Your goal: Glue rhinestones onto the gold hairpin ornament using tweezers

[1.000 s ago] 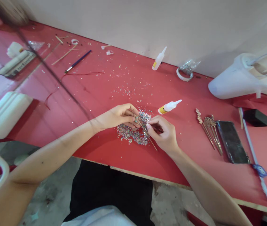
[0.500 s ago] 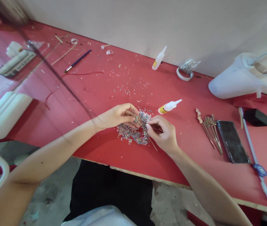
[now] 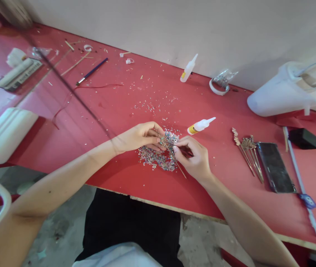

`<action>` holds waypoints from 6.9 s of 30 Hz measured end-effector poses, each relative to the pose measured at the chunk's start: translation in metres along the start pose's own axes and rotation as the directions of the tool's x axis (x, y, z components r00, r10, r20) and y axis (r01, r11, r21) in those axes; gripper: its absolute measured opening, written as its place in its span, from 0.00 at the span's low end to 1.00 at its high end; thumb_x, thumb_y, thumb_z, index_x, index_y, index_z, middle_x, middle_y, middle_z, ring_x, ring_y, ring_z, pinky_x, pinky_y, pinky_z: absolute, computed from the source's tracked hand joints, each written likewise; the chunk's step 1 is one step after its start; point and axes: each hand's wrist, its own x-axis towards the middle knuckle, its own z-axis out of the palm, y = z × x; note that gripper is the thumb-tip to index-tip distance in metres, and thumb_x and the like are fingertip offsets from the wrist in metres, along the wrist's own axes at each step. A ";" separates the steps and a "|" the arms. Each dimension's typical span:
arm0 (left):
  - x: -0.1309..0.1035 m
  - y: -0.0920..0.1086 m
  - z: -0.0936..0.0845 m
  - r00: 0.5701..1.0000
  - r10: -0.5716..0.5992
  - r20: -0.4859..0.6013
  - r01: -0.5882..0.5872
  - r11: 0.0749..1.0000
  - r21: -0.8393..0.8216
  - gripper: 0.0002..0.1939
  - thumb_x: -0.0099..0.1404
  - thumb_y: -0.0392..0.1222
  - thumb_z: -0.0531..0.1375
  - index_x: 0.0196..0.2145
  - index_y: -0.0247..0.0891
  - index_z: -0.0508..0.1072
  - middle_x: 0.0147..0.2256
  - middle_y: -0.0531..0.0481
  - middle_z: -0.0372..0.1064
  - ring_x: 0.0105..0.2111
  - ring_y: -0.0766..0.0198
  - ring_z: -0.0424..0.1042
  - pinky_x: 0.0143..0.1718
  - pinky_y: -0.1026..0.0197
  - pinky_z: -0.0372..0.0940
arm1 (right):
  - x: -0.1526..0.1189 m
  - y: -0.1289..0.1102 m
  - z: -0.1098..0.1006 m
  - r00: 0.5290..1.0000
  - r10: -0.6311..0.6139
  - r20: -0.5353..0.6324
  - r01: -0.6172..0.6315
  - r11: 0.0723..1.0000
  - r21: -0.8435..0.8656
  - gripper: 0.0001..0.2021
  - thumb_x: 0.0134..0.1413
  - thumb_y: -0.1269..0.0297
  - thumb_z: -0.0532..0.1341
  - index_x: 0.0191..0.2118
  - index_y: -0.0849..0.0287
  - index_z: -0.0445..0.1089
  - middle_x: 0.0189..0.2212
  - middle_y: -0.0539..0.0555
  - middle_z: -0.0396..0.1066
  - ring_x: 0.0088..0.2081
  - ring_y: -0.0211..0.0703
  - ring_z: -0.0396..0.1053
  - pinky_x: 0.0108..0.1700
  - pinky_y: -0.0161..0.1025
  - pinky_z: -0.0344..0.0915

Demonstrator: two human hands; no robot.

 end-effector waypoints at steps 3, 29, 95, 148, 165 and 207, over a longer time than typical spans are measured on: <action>0.000 0.000 0.000 1.000 0.002 -0.001 -0.002 1.000 0.003 0.06 0.66 0.28 0.56 0.41 0.33 0.65 0.34 0.49 0.74 0.39 0.61 0.79 0.43 0.57 0.73 | 0.000 0.000 0.000 1.000 0.002 -0.006 -0.002 1.000 0.001 0.05 0.53 0.73 0.61 0.33 0.56 0.67 0.28 0.48 0.66 0.26 0.34 0.64 0.27 0.34 0.61; 0.000 0.001 -0.001 1.000 0.006 0.000 -0.006 1.000 -0.011 0.07 0.65 0.28 0.57 0.41 0.33 0.65 0.33 0.50 0.73 0.38 0.61 0.79 0.44 0.57 0.73 | 0.001 0.001 -0.001 0.993 -0.114 -0.009 0.113 0.990 -0.090 0.07 0.52 0.74 0.62 0.35 0.56 0.67 0.29 0.49 0.68 0.28 0.35 0.67 0.29 0.34 0.65; 0.000 0.003 -0.012 0.997 -0.071 0.014 0.071 0.997 -0.020 0.11 0.63 0.36 0.63 0.42 0.33 0.68 0.35 0.43 0.79 0.37 0.59 0.80 0.42 0.60 0.73 | 0.009 0.011 -0.013 0.978 -0.209 0.003 0.195 0.908 -0.370 0.04 0.57 0.67 0.62 0.38 0.55 0.73 0.30 0.52 0.75 0.31 0.41 0.70 0.36 0.40 0.67; 0.002 -0.004 0.004 0.994 -0.098 0.045 0.101 0.992 -0.076 0.08 0.65 0.30 0.58 0.42 0.32 0.74 0.37 0.44 0.79 0.38 0.62 0.79 0.43 0.63 0.74 | 0.009 0.008 -0.009 0.884 0.423 -0.198 -0.254 0.792 0.555 0.15 0.50 0.49 0.65 0.31 0.57 0.72 0.19 0.46 0.61 0.17 0.30 0.52 0.18 0.32 0.49; 0.006 -0.008 0.006 0.992 -0.106 0.062 0.109 0.992 -0.058 0.10 0.63 0.30 0.61 0.43 0.32 0.75 0.34 0.46 0.79 0.36 0.64 0.79 0.42 0.62 0.74 | -0.002 -0.008 -0.010 0.965 0.136 -0.225 -0.120 0.989 0.085 0.07 0.56 0.57 0.62 0.36 0.53 0.73 0.30 0.51 0.75 0.28 0.38 0.70 0.28 0.35 0.66; 0.006 -0.009 0.005 0.992 -0.114 0.043 0.115 0.993 -0.008 0.12 0.63 0.30 0.61 0.44 0.33 0.76 0.34 0.47 0.78 0.33 0.66 0.79 0.43 0.61 0.73 | -0.004 -0.009 -0.010 0.977 0.076 -0.197 -0.076 0.997 0.009 0.06 0.56 0.59 0.62 0.37 0.53 0.73 0.30 0.51 0.74 0.28 0.39 0.71 0.29 0.36 0.67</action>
